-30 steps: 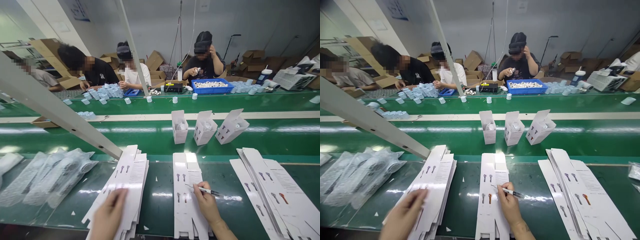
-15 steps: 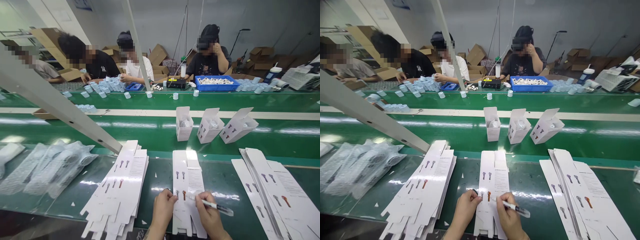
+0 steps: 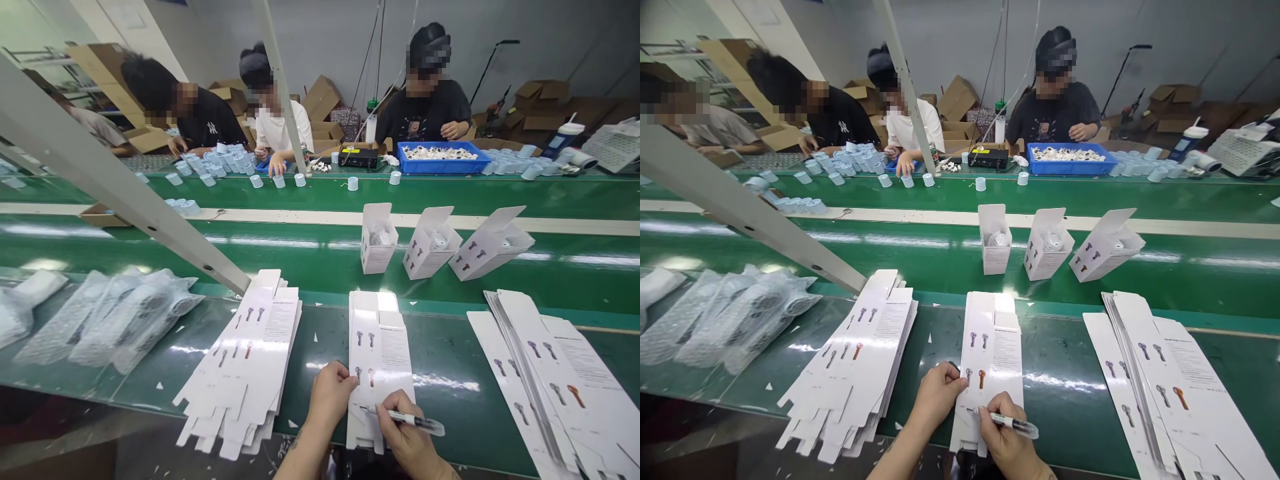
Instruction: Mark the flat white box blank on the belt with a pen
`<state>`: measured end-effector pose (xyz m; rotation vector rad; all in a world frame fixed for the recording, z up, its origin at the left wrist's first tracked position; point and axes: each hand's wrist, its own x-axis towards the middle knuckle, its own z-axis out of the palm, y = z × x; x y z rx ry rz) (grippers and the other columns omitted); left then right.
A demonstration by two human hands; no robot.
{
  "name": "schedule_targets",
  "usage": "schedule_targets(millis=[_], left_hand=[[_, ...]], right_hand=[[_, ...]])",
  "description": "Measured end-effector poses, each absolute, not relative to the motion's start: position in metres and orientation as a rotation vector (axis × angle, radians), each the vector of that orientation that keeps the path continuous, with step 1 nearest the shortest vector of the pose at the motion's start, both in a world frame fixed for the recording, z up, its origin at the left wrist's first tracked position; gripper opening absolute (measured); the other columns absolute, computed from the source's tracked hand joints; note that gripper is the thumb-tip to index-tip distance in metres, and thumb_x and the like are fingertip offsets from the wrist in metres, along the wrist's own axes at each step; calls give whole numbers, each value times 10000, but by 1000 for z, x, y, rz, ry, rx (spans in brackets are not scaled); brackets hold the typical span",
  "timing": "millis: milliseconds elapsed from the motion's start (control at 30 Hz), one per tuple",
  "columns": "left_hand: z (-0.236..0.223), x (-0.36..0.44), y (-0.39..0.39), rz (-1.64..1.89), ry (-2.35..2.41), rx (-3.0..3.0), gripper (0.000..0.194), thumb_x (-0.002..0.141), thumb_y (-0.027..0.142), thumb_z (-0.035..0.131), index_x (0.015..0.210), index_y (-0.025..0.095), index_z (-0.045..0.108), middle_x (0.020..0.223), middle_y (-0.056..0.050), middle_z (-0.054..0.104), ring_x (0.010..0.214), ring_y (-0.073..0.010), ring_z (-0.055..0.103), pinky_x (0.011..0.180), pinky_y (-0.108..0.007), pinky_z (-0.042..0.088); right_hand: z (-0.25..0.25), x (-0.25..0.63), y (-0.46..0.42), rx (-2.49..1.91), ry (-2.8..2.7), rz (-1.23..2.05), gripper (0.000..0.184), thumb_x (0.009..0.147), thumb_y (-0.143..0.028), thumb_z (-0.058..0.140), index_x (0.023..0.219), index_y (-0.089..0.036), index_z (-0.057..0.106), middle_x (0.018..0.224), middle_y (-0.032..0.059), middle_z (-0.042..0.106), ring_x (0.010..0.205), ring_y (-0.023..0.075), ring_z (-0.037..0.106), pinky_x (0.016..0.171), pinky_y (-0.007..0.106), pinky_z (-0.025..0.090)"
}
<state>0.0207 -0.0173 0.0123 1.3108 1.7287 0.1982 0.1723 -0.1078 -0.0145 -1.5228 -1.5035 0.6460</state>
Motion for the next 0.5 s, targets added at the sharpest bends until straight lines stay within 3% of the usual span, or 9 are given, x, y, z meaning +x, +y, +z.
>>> schedule_targets(millis=[267,400,500], left_hand=[[10,16,-19,246,1677,1238,158,765,154,621,623,178,554,527,45,548,574,-128,558,559,-219,360],[17,12,-21,245,1669,1196,165,790,142,572,633,182,540,534,37,560,535,-125,550,546,-224,359],[19,12,-21,216,1699,1257,127,752,153,623,651,180,550,585,28,577,600,-137,565,548,-225,337]], right_hand=[[-21,177,-112,-1581,-1152,824,324,869,-468,563,655,-227,529,566,-34,514,521,145,495,516,253,405],[-14,192,-95,-1615,-787,741,373,843,-523,595,647,-216,516,584,-37,505,563,145,471,561,262,394],[-19,198,-79,-1602,-675,656,400,811,-565,620,657,-212,513,606,-34,520,597,151,477,600,280,393]])
